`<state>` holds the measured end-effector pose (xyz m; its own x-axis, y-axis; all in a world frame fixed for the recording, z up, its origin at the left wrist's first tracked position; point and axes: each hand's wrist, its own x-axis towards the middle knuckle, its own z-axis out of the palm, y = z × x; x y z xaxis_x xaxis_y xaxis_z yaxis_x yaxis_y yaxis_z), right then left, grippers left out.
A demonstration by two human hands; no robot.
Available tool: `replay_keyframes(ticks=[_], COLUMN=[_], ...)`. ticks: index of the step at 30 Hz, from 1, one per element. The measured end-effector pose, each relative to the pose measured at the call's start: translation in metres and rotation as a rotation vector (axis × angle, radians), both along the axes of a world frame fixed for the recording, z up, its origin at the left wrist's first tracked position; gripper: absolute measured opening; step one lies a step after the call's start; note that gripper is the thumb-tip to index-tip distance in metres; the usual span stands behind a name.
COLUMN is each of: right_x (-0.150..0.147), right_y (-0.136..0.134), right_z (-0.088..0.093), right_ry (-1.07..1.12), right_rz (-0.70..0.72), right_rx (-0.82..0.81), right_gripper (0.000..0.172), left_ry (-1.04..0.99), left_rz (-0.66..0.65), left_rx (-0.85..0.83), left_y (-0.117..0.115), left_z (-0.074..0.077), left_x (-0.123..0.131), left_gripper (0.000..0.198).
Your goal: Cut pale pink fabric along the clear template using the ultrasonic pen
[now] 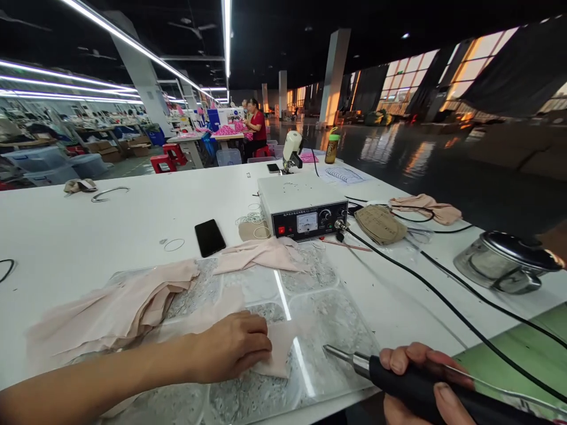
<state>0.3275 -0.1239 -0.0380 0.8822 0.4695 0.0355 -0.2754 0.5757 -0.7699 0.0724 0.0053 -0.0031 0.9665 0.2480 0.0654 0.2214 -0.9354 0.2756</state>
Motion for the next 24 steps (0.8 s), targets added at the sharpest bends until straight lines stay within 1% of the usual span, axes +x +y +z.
replay_keyframes(ticks=[1,3,5,7,12,16,20,24], right_x=[-0.005,-0.012,-0.014,-0.014,-0.014,-0.012,-0.007,-0.002], right_y=[0.003,0.009,0.012,0.014,0.023,0.029,0.028,0.027], right_z=[0.006,0.015,0.019,0.02,0.018,0.013,0.004,-0.004], right_ry=[0.002,-0.016,-0.044,-0.066,-0.037,-0.069,-0.049,-0.086], right_rz=[-0.032,-0.066,-0.073,-0.073,-0.074,-0.076,-0.021,0.033], right_rx=[-0.014,-0.025,-0.027,-0.024,-0.01,0.003,-0.021,-0.02], right_gripper=[0.024,0.022,0.021,0.02,0.022,0.02,0.021,0.019], left_ry=[-0.027,-0.092,-0.148,-0.157,-0.132,-0.143,-0.157,-0.167], left_rz=[-0.017,-0.099,-0.184,-0.207,-0.179,-0.092,-0.069,-0.073], left_rx=[0.019,0.076,0.15,0.206,0.263,0.268,0.26,0.248], left_y=[0.0,0.002,0.005,0.008,0.011,0.004,0.0,0.001], left_z=[-0.002,-0.006,-0.012,-0.019,-0.031,-0.038,-0.041,-0.04], left_x=[0.001,0.007,0.014,0.021,0.023,0.018,0.016,0.016], left_gripper=[0.016,0.021,0.027,0.03,0.032,0.038,0.039,0.04])
